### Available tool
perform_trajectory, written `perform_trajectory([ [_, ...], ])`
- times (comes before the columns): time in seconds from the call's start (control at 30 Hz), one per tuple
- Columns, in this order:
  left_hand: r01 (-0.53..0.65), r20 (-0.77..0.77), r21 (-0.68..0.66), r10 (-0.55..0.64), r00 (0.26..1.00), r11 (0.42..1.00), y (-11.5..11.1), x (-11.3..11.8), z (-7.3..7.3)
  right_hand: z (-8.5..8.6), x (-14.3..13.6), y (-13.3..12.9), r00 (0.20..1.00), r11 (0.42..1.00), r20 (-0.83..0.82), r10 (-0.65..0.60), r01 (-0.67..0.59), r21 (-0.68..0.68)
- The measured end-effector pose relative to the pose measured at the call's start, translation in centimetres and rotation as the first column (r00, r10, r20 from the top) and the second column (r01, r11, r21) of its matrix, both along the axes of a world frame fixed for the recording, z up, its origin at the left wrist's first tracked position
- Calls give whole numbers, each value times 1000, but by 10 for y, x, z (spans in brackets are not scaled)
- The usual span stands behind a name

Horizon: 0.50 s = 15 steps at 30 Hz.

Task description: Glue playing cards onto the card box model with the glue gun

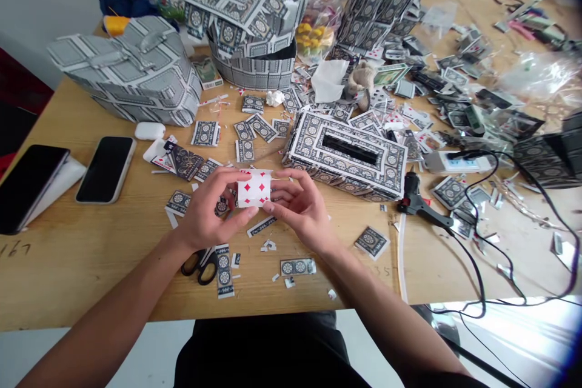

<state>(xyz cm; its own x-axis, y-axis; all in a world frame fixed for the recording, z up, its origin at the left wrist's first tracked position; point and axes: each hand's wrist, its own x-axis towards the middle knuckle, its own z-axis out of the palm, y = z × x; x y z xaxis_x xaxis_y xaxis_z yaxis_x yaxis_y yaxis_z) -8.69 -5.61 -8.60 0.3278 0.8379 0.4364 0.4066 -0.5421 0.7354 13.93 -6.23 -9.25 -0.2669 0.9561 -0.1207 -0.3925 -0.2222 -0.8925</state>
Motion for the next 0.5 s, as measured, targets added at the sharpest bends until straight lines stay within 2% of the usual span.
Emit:
perform_trajectory([
  [0.2, -3, -14, 15, 3, 1000, 1000, 0, 0, 1, -1, -3, -1, 998, 998, 19, 63, -63, -3],
  [0.33, -11, -25, 23, 11, 1000, 1000, 1, 0, 0, -4, -3, -1, 998, 998, 5, 56, -56, -27],
  [0.5, 21, 38, -92, -18, 999, 996, 1, 0, -2, -6, -1, 0, 997, 999, 74, 16, -12, -52],
])
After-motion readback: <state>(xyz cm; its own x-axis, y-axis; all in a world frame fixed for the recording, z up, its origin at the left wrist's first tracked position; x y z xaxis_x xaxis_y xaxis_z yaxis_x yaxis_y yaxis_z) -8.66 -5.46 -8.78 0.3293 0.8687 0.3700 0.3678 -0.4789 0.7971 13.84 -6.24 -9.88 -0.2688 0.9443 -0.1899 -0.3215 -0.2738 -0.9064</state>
